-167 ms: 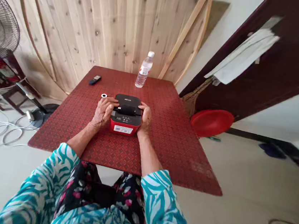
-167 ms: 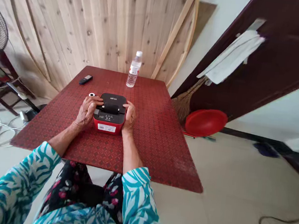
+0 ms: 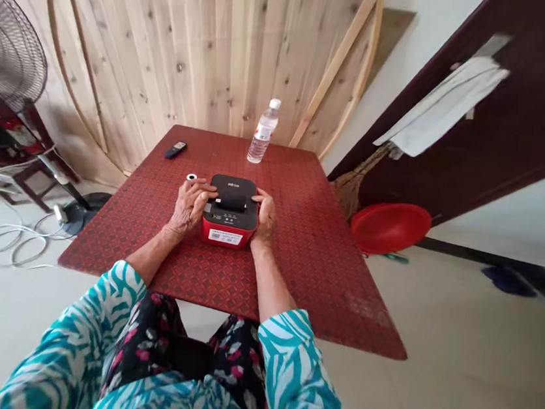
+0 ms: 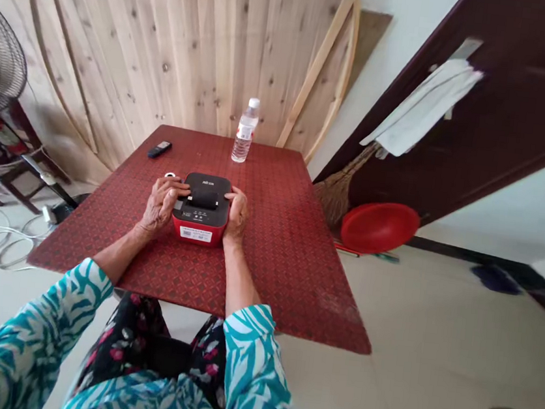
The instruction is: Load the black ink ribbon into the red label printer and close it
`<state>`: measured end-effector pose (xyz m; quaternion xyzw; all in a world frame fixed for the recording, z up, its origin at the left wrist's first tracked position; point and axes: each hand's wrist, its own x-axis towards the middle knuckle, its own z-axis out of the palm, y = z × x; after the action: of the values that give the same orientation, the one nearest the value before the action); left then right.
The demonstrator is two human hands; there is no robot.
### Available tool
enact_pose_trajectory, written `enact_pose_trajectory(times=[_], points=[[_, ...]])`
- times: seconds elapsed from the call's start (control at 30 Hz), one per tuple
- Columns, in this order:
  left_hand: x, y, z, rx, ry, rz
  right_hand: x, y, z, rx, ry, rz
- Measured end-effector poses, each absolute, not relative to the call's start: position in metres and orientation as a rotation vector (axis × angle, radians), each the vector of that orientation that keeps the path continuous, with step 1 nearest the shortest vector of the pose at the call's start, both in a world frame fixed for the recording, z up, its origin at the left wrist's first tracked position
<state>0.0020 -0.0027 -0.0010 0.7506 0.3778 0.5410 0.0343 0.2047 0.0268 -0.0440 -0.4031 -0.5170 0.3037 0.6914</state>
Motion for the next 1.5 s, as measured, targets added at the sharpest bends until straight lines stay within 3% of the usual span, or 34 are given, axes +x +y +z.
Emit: enact_pose_trajectory(times=[0.23,0.33,0.43,0.53,1.5], points=[[0.002,-0.002,-0.005,1.542,1.111,1.774,0.197,0.021,-0.042,-0.937,-0.823,0.863],[-0.009,0.005,0.001,1.206,1.128,1.454,0.195,0.024,-0.043,-1.0,-0.708,0.933],[-0.02,0.003,0.011,1.228,1.123,1.022,0.196,0.024,-0.042,-1.054,-0.816,0.877],[-0.025,-0.003,0.019,1.304,1.083,0.864,0.197,0.022,-0.041,-1.097,-0.909,0.829],[-0.009,0.001,0.01,1.0,0.978,0.974,0.198,0.02,-0.044,-1.101,-0.992,0.822]])
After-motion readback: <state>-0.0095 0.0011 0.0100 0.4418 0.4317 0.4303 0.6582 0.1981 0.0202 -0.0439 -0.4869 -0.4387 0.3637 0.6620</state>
